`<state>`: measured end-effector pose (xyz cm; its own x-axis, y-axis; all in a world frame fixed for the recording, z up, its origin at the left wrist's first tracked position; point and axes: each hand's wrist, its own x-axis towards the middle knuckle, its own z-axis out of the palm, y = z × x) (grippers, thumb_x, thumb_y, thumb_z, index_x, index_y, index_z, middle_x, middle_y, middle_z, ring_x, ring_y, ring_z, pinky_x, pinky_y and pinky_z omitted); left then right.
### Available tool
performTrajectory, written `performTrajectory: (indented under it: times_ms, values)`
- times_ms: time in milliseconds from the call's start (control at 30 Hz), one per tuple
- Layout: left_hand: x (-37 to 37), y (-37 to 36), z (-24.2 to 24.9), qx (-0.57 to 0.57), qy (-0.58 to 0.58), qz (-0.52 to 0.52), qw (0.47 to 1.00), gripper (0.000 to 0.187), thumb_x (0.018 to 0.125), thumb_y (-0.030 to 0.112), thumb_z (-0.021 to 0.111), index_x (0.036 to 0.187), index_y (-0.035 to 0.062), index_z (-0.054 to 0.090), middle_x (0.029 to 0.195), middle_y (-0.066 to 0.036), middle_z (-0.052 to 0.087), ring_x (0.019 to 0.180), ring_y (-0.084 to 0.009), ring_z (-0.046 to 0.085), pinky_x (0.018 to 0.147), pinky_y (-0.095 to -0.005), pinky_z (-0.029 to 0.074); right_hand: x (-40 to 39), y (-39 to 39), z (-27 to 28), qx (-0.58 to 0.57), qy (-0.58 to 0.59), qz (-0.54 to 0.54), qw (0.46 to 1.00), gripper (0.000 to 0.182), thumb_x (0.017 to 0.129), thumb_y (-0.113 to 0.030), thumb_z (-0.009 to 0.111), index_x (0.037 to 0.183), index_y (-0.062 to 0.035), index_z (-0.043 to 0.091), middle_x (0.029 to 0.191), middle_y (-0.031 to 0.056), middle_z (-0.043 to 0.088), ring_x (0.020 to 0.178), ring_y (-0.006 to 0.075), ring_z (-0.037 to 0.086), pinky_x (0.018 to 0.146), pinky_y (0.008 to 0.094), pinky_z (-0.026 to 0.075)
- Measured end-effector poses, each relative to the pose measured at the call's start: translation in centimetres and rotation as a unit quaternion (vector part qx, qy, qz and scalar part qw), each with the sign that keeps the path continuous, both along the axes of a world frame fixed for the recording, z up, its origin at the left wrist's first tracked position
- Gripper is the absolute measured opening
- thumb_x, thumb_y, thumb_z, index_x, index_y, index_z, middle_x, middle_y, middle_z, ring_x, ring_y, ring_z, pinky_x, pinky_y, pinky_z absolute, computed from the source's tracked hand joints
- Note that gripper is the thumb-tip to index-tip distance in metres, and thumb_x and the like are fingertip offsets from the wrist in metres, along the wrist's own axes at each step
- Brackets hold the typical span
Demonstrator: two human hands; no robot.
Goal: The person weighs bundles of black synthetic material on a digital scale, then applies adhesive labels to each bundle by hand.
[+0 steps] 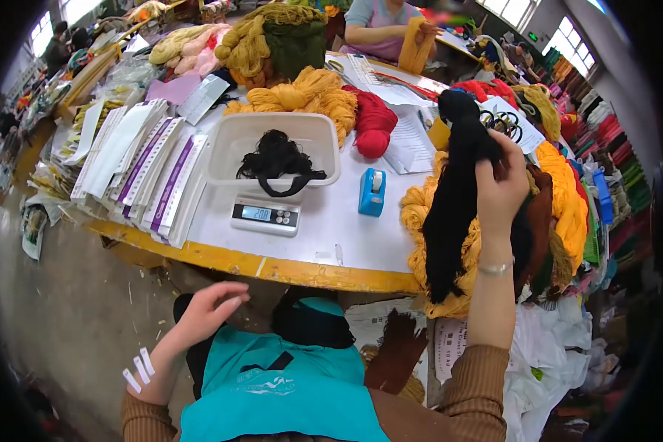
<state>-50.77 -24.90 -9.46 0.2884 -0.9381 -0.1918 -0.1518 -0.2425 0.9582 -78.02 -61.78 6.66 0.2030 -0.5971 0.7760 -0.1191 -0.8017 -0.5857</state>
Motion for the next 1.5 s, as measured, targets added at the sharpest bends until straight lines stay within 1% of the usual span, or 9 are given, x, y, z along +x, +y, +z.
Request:
performTrajectory:
  times_ms: [300, 633, 733, 833, 933, 1067, 1267, 1367, 1500]
  values:
    - [-4.1, -4.2, 12.2, -0.499, -0.177, 0.093, 0.843, 0.074, 0.067, 0.007, 0.087, 0.131, 0.0042, 0.050, 0.120, -0.015, 0.048, 0.103, -0.0255, 0.056, 0.082, -0.0336, 0.052, 8.3, 17.5, 1.0, -0.245, 0.074, 0.244, 0.935, 0.048, 0.065, 0.005, 0.071, 0.111, 0.0002, 0.061, 0.103, 0.0194, 0.067, 0.089, 0.0328, 0.067, 0.078, 0.0376, 0.055]
    - [1.8, 3.2, 10.5, -0.205, -0.199, 0.143, 0.948, 0.033, 0.079, -0.002, 0.052, 0.112, -0.0014, 0.053, 0.103, -0.009, 0.054, 0.093, -0.0144, 0.055, 0.083, -0.0299, 0.048, 17.1, 22.6, -5.3, 0.064, 0.108, 0.463, 0.877, 0.029, 0.073, 0.008, 0.066, 0.101, 0.0023, 0.065, 0.100, 0.0131, 0.068, 0.087, 0.0186, 0.066, 0.080, 0.0283, 0.052]
    - [4.1, 4.2, 8.6, -0.162, 0.074, 0.155, 0.972, 0.019, 0.081, 0.006, 0.051, 0.097, 0.0012, 0.059, 0.088, -0.002, 0.059, 0.084, -0.0107, 0.055, 0.076, -0.0254, 0.045, 18.7, 23.1, -7.1, 0.151, 0.136, 0.510, 0.836, 0.022, 0.078, 0.008, 0.066, 0.100, 0.0031, 0.064, 0.099, 0.0102, 0.068, 0.089, 0.0152, 0.064, 0.081, 0.0272, 0.052]
    - [5.0, 5.0, 8.0, -0.218, 0.447, 0.208, 0.842, 0.026, 0.080, 0.005, 0.049, 0.103, 0.0002, 0.060, 0.093, -0.005, 0.063, 0.090, -0.0187, 0.062, 0.088, -0.0334, 0.050, 20.1, 24.1, -9.2, 0.402, 0.043, 0.532, 0.743, 0.014, 0.086, 0.003, 0.063, 0.100, 0.0023, 0.062, 0.098, 0.0073, 0.068, 0.089, 0.0114, 0.063, 0.083, 0.0258, 0.051]
    - [6.0, 5.9, 6.5, -0.264, 0.486, 0.165, 0.817, 0.032, 0.084, 0.009, 0.047, 0.113, -0.0002, 0.058, 0.095, -0.006, 0.064, 0.093, -0.0210, 0.062, 0.093, -0.0373, 0.048, 21.6, 24.9, -12.4, 0.574, -0.115, 0.567, 0.579, 0.016, 0.089, -0.002, 0.063, 0.104, -0.0007, 0.059, 0.094, 0.0045, 0.066, 0.088, 0.0113, 0.064, 0.082, 0.0258, 0.053]
    - [5.6, 5.7, 4.8, -0.288, 0.480, 0.203, 0.804, 0.029, 0.091, 0.011, 0.047, 0.117, 0.0019, 0.057, 0.095, -0.004, 0.064, 0.092, -0.0188, 0.061, 0.093, -0.0365, 0.048, 21.8, 27.6, -13.5, 0.615, -0.070, 0.413, 0.668, 0.022, 0.093, -0.006, 0.060, 0.114, -0.0015, 0.056, 0.106, 0.0053, 0.063, 0.086, 0.0081, 0.062, 0.074, 0.0222, 0.051]
    - [2.6, 4.7, 5.6, -0.232, 0.363, 0.253, 0.866, 0.019, 0.089, 0.005, 0.054, 0.107, 0.0014, 0.057, 0.088, -0.003, 0.062, 0.082, -0.0116, 0.059, 0.079, -0.0258, 0.047, 20.1, 30.7, -14.3, 0.058, 0.147, 0.272, 0.949, 0.080, 0.075, -0.002, 0.074, 0.145, 0.0002, 0.035, 0.130, 0.0180, 0.052, 0.119, 0.0294, 0.054, 0.099, 0.0375, 0.044]
    - [3.1, 5.1, 5.2, -0.130, 0.244, 0.148, 0.949, 0.017, 0.085, 0.007, 0.055, 0.101, 0.0007, 0.056, 0.081, -0.006, 0.061, 0.070, -0.0134, 0.058, 0.069, -0.0285, 0.049, 19.4, 28.8, -16.9, 0.139, 0.162, 0.317, 0.924, 0.075, 0.076, 0.009, 0.062, 0.146, -0.0045, 0.038, 0.124, 0.0201, 0.060, 0.113, 0.0309, 0.059, 0.097, 0.0371, 0.047]
    - [5.1, 6.9, 5.6, -0.001, -0.315, 0.129, 0.940, 0.025, 0.078, 0.011, 0.057, 0.101, 0.0011, 0.060, 0.086, -0.020, 0.065, 0.079, -0.0382, 0.065, 0.075, -0.0439, 0.051, 17.9, 27.6, -20.0, 0.207, 0.173, 0.372, 0.888, 0.056, 0.078, 0.017, 0.047, 0.130, -0.0004, 0.058, 0.116, 0.0177, 0.067, 0.116, 0.0241, 0.060, 0.102, 0.0323, 0.044]
